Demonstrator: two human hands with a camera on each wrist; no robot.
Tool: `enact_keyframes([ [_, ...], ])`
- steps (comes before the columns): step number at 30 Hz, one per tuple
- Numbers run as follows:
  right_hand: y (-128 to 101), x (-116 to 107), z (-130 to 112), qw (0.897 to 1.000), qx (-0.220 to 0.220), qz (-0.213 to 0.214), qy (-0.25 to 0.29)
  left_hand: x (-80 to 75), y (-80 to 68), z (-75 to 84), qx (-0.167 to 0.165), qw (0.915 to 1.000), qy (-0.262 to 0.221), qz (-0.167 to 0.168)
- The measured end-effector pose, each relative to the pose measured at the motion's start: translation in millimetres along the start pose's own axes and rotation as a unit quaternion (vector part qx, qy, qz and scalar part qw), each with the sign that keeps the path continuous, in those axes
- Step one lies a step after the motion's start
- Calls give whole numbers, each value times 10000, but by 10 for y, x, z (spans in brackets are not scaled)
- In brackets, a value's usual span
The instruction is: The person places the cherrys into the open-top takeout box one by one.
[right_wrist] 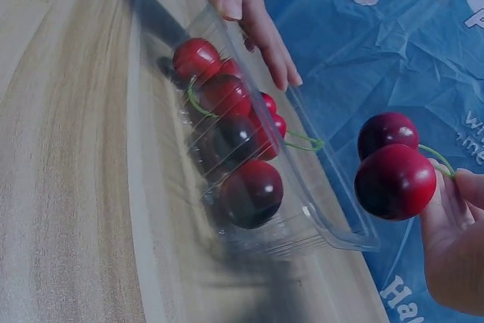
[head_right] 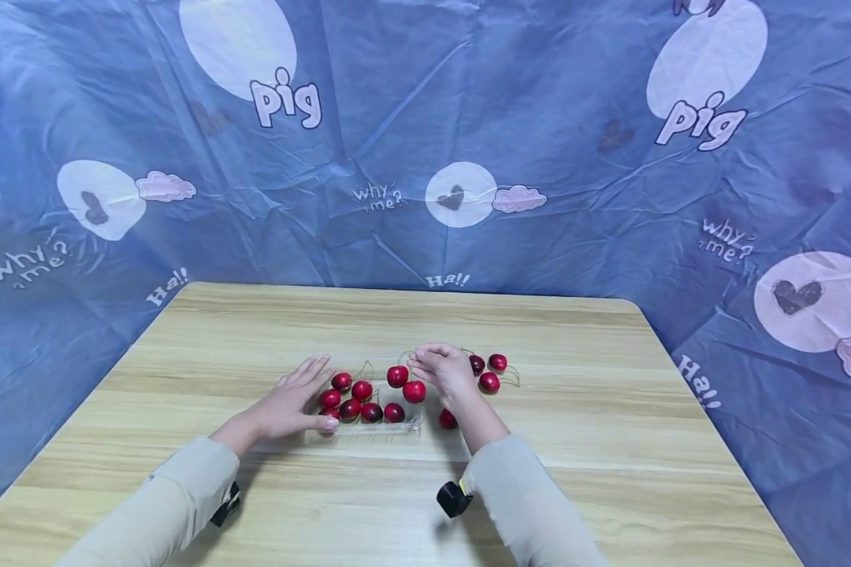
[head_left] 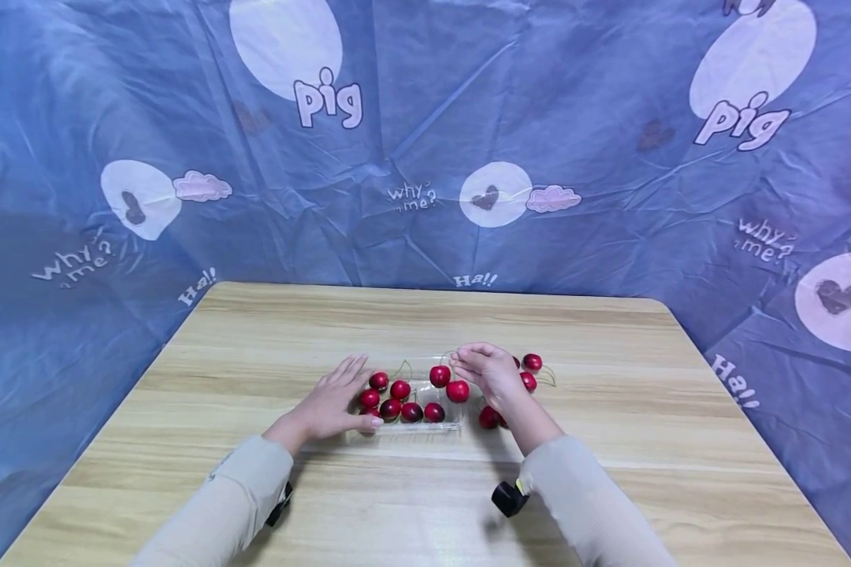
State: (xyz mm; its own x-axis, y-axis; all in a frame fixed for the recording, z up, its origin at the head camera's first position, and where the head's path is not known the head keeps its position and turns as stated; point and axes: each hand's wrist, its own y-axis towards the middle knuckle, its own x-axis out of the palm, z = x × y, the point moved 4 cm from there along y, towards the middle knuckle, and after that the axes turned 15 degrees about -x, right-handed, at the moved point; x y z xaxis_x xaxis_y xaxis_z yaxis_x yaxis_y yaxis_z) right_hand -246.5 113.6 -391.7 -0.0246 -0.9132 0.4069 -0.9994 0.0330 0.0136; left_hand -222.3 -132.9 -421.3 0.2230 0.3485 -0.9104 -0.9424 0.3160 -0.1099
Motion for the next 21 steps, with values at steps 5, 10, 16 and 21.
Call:
enact_keyframes([
  [5, 50, 15, 57, 10000, -15, 2, -46, 4, 2, 1, -4, 10000, 25, -5],
  [10, 101, 35, 125, 9999, -32, 1, -169, 5, -3, 8, -37, 10000, 33, -48],
  [16, 152, 89, 195, 9992, 18, -10, -407, -6, -6, 1, -60, 10000, -14, -59],
  [21, 181, 146, 246, 9964, 152, -162, -819, 3, -3, -17, -86, 9999, -31, -89],
])
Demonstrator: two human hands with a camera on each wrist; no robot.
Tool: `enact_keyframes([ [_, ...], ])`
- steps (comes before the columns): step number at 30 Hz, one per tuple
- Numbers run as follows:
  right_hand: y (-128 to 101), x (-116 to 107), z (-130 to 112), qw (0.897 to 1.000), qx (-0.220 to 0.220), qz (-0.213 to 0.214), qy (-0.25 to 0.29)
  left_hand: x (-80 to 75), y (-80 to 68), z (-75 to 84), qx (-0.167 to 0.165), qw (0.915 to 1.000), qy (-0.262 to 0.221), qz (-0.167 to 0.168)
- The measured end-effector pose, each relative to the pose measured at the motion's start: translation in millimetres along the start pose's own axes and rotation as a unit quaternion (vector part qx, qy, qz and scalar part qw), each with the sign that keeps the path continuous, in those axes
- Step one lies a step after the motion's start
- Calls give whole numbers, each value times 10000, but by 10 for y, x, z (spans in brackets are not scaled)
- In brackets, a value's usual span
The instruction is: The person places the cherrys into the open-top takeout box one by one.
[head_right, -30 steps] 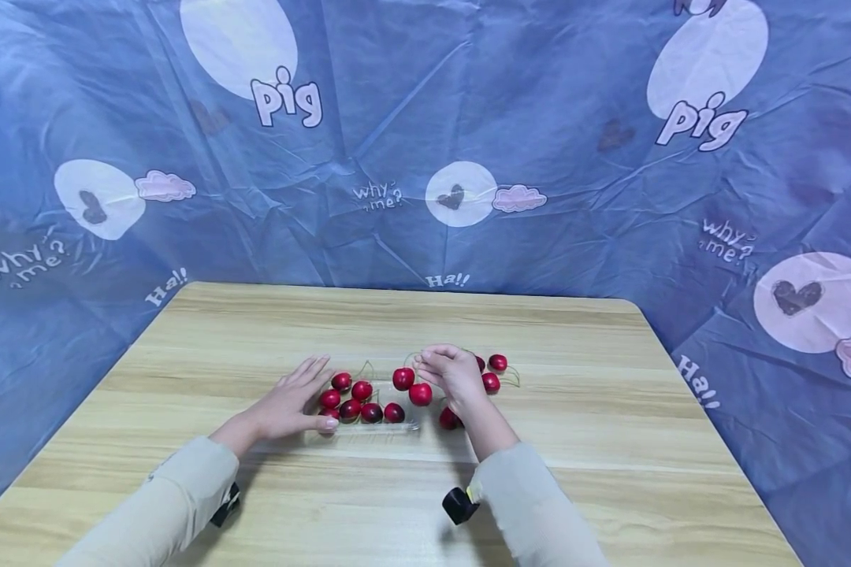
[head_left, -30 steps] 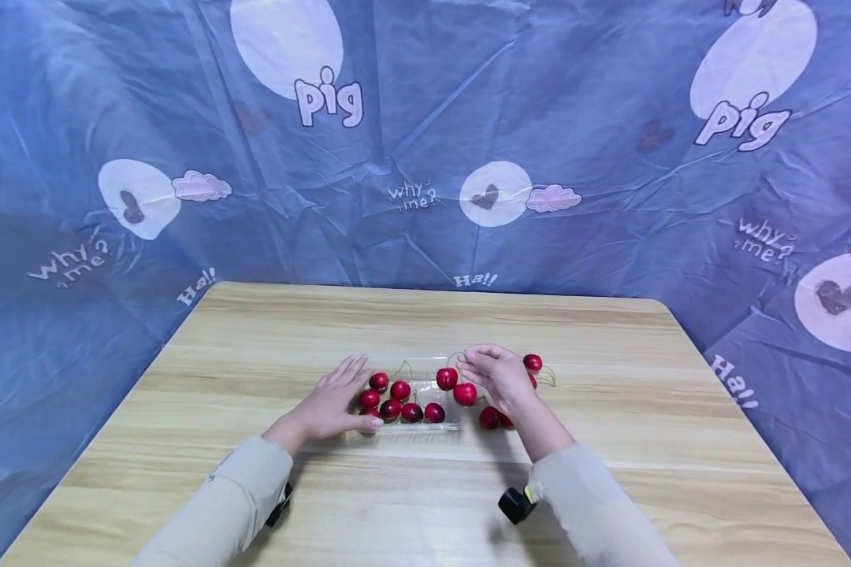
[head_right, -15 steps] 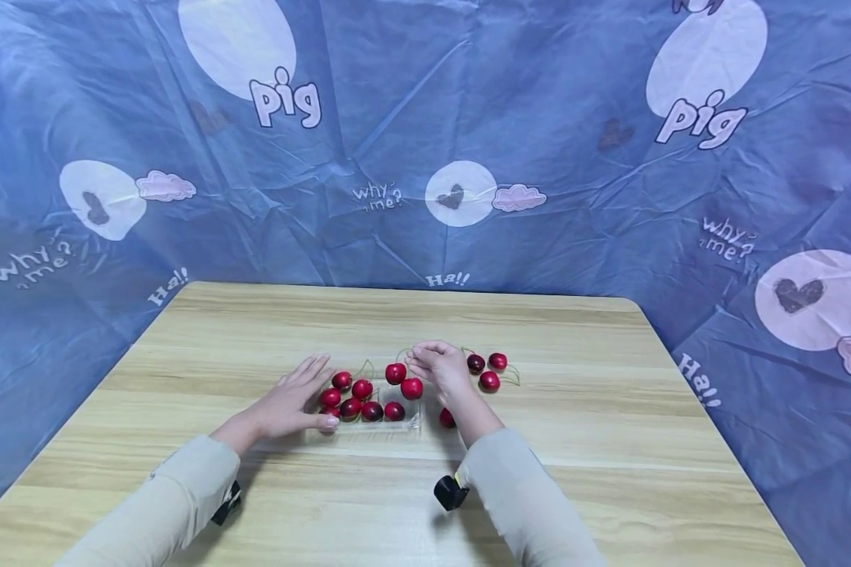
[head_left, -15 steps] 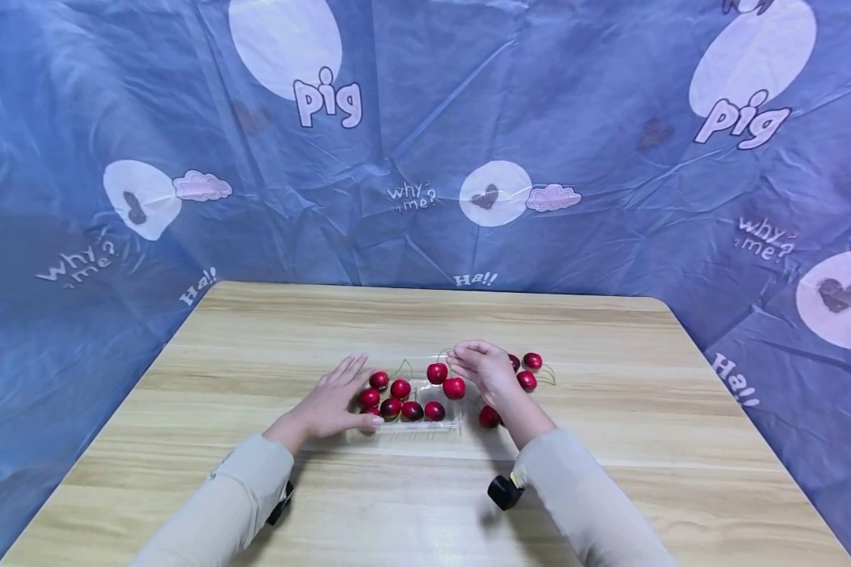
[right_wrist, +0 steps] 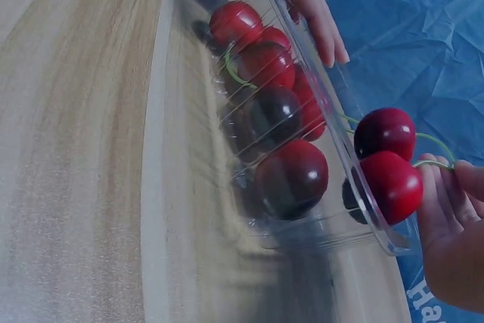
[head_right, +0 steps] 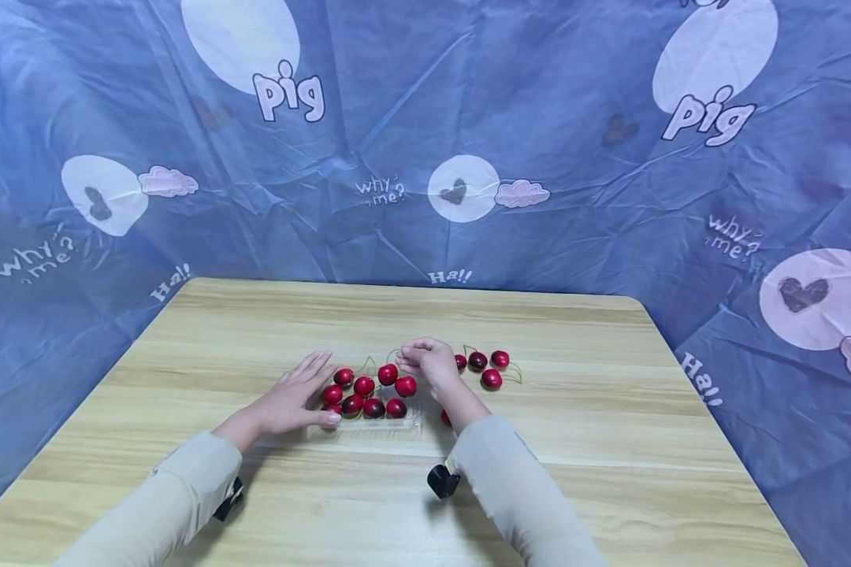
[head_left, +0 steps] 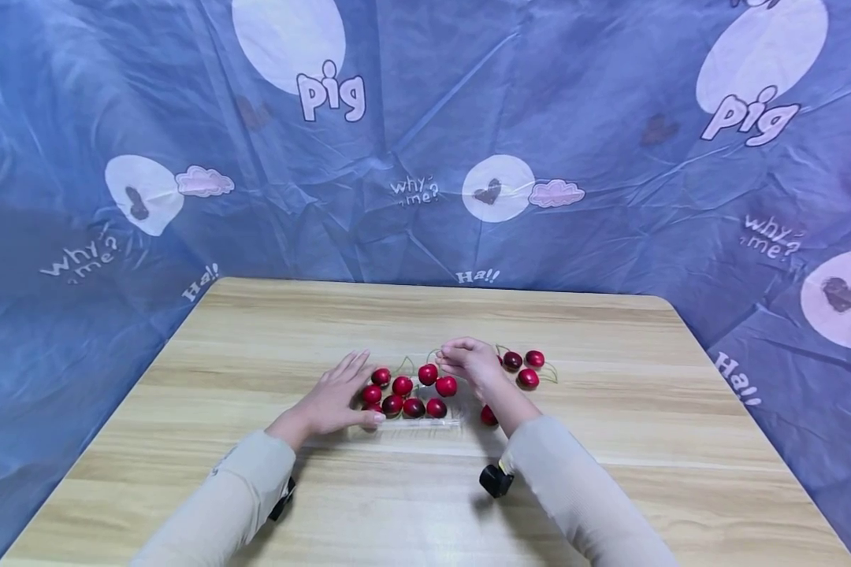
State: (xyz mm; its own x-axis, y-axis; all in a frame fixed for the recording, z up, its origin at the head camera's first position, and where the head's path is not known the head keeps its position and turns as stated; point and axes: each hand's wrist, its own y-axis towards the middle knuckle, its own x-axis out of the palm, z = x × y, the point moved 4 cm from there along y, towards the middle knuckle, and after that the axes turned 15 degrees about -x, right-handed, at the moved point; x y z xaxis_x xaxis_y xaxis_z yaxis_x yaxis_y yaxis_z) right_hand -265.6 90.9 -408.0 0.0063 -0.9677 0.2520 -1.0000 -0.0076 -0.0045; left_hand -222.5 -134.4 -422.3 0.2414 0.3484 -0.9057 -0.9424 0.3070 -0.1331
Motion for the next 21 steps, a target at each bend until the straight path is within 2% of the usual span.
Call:
enact_keyframes([
  [10, 42, 106, 47, 9941, 227, -578, -890, -14, -18, 10, 40, 10000, 37, 22],
  [21, 72, 184, 72, 9839, 310, -824, -1556, -8, -22, 23, 36, 10000, 31, 45],
])
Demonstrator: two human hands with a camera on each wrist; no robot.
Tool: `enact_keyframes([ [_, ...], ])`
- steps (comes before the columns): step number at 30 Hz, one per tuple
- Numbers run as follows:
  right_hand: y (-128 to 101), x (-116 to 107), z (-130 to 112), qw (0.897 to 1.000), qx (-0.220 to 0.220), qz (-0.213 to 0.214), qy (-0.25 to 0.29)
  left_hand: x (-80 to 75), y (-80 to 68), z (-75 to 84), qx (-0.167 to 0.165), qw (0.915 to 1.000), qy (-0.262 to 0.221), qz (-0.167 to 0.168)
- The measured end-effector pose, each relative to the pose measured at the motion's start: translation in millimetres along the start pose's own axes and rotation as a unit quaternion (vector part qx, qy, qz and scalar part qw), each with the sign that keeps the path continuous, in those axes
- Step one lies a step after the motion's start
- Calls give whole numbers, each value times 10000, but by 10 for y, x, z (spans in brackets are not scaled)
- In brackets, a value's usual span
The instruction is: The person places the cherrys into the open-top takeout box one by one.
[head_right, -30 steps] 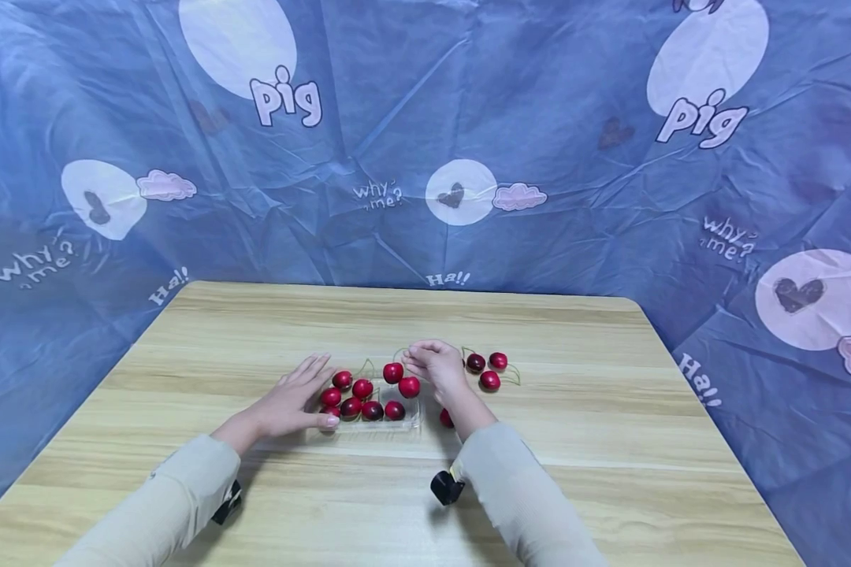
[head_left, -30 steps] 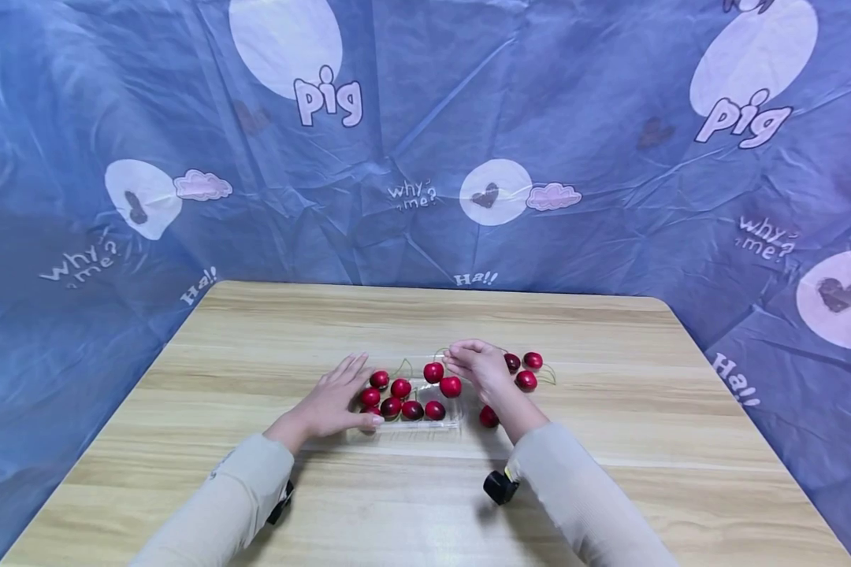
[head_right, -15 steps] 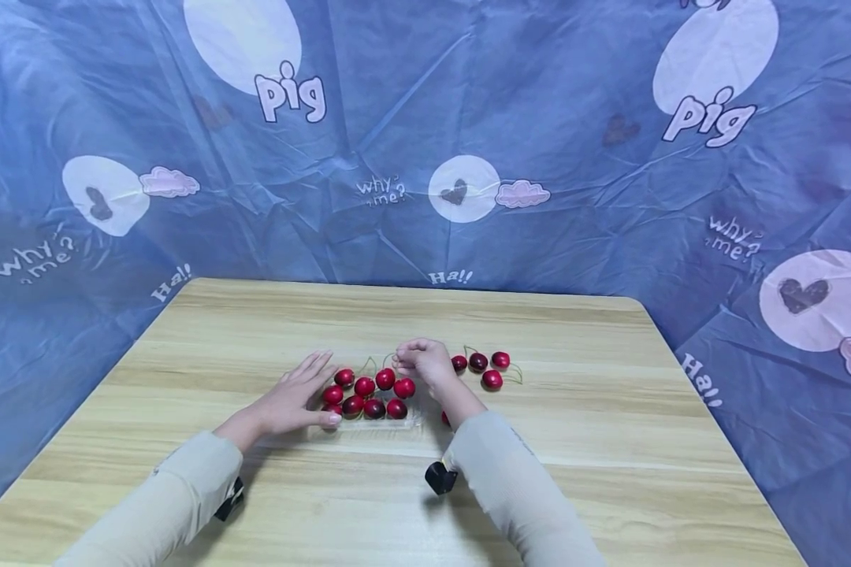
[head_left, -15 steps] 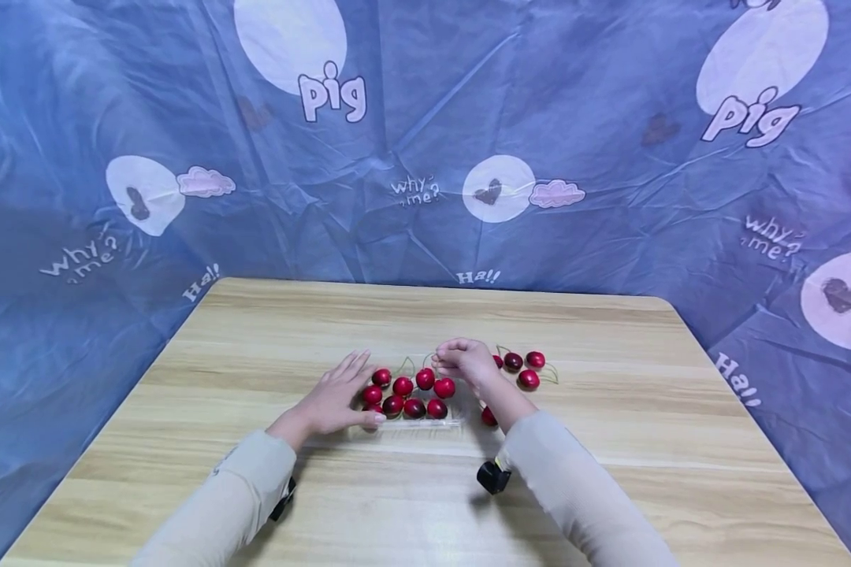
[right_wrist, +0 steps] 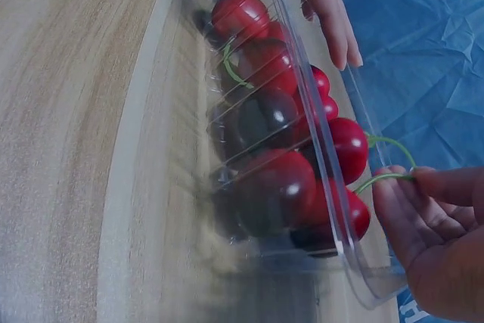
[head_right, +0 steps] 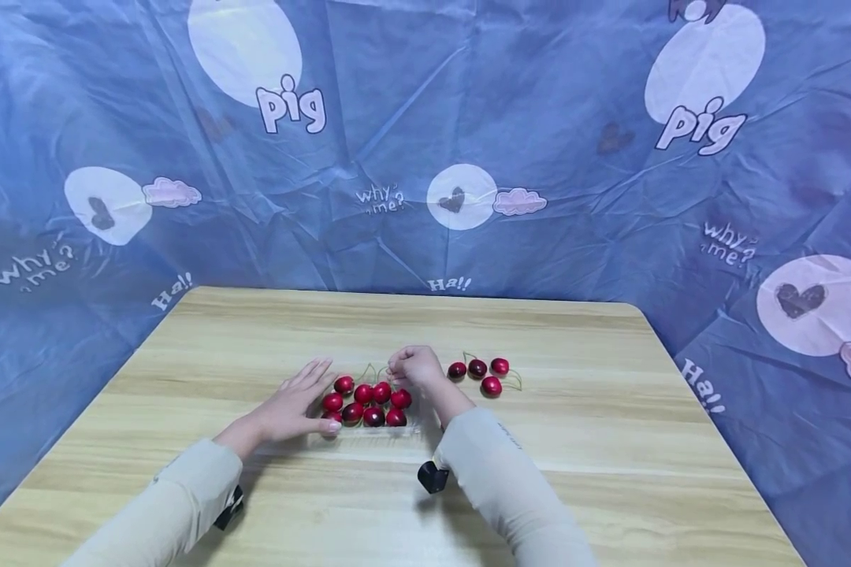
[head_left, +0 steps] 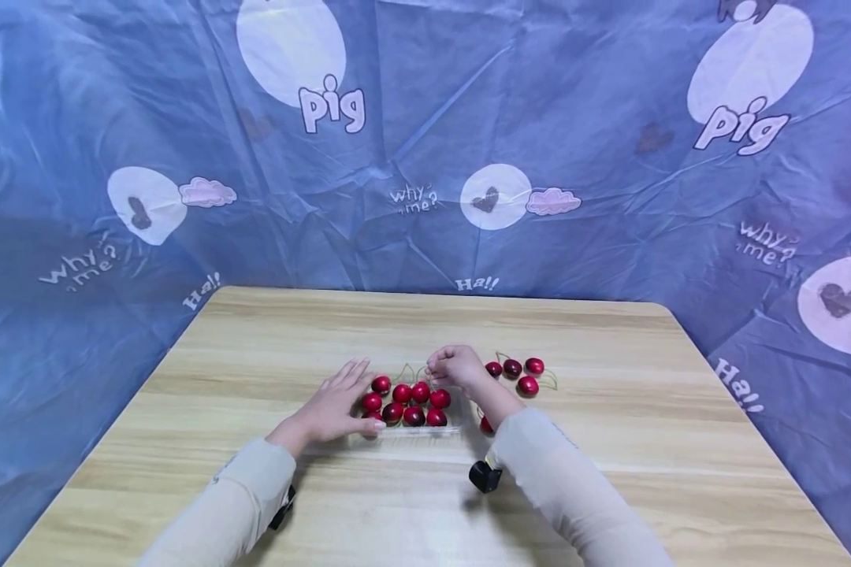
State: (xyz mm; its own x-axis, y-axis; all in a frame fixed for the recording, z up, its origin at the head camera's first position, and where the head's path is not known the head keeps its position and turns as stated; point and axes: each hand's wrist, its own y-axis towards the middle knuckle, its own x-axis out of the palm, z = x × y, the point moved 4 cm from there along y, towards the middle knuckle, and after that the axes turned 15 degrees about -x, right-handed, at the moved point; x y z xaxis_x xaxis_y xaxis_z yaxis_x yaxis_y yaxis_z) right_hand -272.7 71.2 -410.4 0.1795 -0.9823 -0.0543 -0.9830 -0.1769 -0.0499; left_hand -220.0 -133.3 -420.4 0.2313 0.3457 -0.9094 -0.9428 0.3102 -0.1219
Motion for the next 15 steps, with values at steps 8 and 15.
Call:
enact_keyframes([
  [8, -7, 48, -8, 9985, 78, 123, -527, 8, -17, -3, -35, 10000, -29, -51],
  [15, -11, 62, -28, 9974, 138, 233, -662, 1, -23, -3, -82, 9999, -5, -83],
])
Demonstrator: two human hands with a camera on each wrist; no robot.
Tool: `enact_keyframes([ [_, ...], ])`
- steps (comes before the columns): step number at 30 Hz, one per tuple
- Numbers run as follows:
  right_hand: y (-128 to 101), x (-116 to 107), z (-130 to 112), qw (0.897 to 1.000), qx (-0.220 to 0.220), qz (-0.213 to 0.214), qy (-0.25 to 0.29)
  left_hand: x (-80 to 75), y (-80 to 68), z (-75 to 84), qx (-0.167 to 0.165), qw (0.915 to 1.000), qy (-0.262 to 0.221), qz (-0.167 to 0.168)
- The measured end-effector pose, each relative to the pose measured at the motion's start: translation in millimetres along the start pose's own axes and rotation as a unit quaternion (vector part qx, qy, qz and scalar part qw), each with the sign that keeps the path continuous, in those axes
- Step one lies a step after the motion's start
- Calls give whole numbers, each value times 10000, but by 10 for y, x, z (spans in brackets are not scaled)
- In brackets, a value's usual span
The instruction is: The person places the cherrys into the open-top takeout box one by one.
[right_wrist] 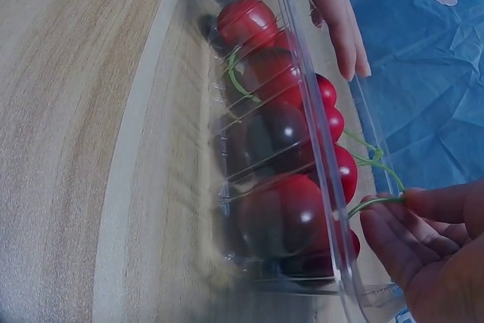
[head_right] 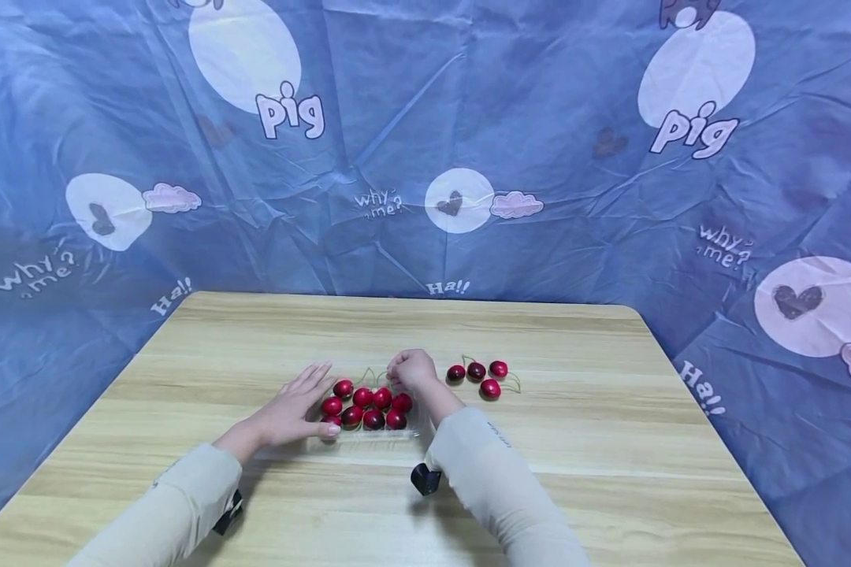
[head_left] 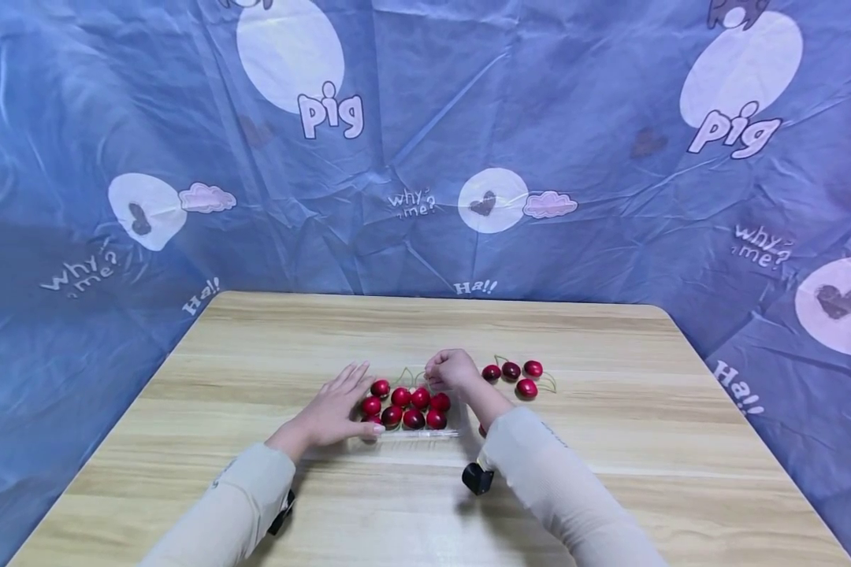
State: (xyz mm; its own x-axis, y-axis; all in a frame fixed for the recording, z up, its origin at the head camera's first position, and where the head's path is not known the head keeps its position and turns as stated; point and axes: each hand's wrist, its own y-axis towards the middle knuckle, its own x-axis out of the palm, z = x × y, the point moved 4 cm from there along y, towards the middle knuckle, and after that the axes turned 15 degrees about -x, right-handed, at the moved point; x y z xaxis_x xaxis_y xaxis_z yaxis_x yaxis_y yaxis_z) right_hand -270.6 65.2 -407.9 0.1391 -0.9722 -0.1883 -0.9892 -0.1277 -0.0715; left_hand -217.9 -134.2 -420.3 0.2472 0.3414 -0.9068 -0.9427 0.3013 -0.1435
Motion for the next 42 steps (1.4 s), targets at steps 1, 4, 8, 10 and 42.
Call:
enact_keyframes([
  [1, -2, -3, 4, 10000, -2, 7, -18, 4, 1, -2, -6, 10000, 0, -5],
  [4, -5, -16, 16, 10000, -15, 26, -23, 14, 4, -6, -19, 10000, 3, 0],
  [8, -13, -33, 19, 10000, -71, 28, 6, 24, 9, -2, -12, 10000, 18, 8],
  [10, -15, -41, 21, 10000, -83, 32, 22, 30, 11, 0, -1, 10000, 11, 6],
  [42, -154, -556, 32, 9968, -183, -311, 716, -11, 10, 8, 4, 10000, -81, -5],
])
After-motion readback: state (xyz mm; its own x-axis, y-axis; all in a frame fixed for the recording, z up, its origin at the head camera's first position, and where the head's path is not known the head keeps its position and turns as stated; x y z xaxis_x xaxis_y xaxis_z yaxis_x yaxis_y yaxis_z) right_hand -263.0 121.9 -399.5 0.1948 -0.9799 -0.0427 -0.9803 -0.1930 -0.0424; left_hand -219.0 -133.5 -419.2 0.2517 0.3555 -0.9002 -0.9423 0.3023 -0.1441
